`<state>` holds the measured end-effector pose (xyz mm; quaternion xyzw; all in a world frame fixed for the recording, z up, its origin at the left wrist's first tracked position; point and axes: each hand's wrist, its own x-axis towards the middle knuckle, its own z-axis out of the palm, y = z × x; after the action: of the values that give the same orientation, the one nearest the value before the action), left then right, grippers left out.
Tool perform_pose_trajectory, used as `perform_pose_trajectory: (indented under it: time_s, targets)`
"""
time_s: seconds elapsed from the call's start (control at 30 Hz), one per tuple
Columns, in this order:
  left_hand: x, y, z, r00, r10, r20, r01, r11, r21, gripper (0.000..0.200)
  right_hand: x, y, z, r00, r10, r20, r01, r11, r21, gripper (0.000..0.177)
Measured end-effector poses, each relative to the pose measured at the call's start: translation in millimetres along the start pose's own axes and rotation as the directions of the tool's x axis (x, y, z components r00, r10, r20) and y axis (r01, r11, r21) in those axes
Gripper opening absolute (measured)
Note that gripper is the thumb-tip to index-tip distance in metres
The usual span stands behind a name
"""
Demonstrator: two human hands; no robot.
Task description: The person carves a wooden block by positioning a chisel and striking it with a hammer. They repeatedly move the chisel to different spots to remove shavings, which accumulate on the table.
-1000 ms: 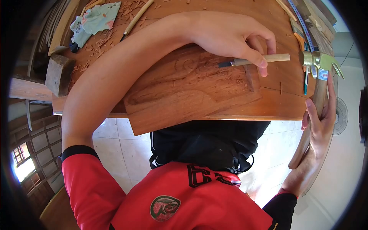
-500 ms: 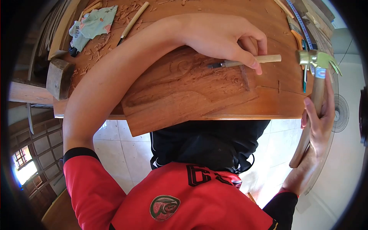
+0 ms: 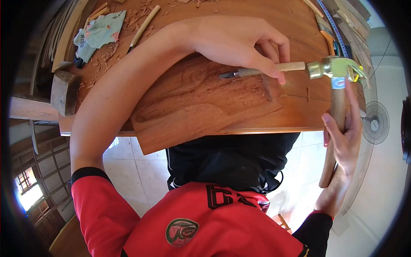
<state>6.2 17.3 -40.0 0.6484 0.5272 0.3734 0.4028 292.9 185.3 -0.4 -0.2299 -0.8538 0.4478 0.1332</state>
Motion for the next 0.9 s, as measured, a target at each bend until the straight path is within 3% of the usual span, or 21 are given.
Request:
perform_pose_trajectory:
  time_s: [0.17, 0.2, 0.3, 0.33, 0.43, 0.47, 0.5, 0.57, 0.63, 0.67, 0.77, 0.8, 0.9]
  targets:
    - [-2, 5, 1, 0.999, -0.046, 0.002, 0.046, 0.999, -0.021, 0.028, 1, 2, 8, 0.996, -0.016, -0.091, 0.019, 0.999, 0.034, 0.078]
    - [-2, 3, 1, 1.000, -0.019, 0.002, 0.019, 1.000, -0.012, 0.028, -6, -3, 15, 0.998, 0.063, -0.013, -0.062, 0.997, 0.040, 0.079]
    - [-2, 1, 1, 1.000, -0.016, 0.008, 0.016, 1.000, 0.002, 0.028, -6, 9, 8, 1.000, 0.017, 0.025, -0.019, 0.997, 0.073, 0.079]
    - [-2, 2, 1, 1.000, -0.027, 0.009, 0.027, 1.000, 0.004, 0.028, -3, 6, 11, 0.999, 0.016, -0.052, -0.013, 0.999, 0.049, 0.078]
    - [-2, 0, 1, 1.000, 0.002, 0.017, -0.001, 1.000, -0.028, 0.027, -10, 5, 20, 0.999, 0.039, -0.022, -0.037, 0.994, 0.107, 0.079]
    - [-2, 0, 1, 1.000, 0.018, 0.021, -0.017, 1.000, -0.004, 0.026, -15, -3, 26, 0.991, 0.136, 0.005, -0.136, 0.982, 0.130, 0.080]
    - [-2, -1, 1, 0.999, 0.032, 0.025, -0.032, 0.999, 0.022, 0.025, -15, 2, 21, 0.988, 0.141, 0.064, -0.151, 0.969, 0.194, 0.081]
    - [-5, 1, 1, 0.998, 0.049, 0.029, -0.051, 0.996, 0.071, 0.024, -15, 8, 18, 0.988, 0.150, 0.044, -0.155, 0.976, 0.152, 0.082]
    - [-6, 8, -3, 0.996, 0.076, 0.037, -0.080, 0.988, 0.129, 0.023, -15, 8, 18, 0.988, 0.155, 0.021, -0.156, 0.956, 0.250, 0.082]
    - [-9, 11, -4, 0.996, 0.079, 0.031, -0.082, 0.992, 0.100, 0.025, -16, 8, 18, 0.985, 0.170, -0.009, -0.162, 0.952, 0.261, 0.083]
    - [-28, 41, -5, 0.984, 0.041, -0.172, -0.096, 0.940, -0.328, 0.027, -17, 13, 16, 0.991, 0.135, -0.019, -0.123, 0.948, 0.293, 0.083]
    - [-33, 41, -10, 0.976, 0.067, -0.209, -0.140, 0.922, -0.360, 0.028, -16, 15, 16, 0.991, 0.131, -0.021, -0.119, 0.947, 0.297, 0.083]
    - [-58, 67, -24, 0.958, -0.107, -0.267, 0.040, 0.969, -0.243, 0.027, -17, 19, 17, 0.991, 0.132, -0.012, -0.123, 0.946, 0.300, 0.083]
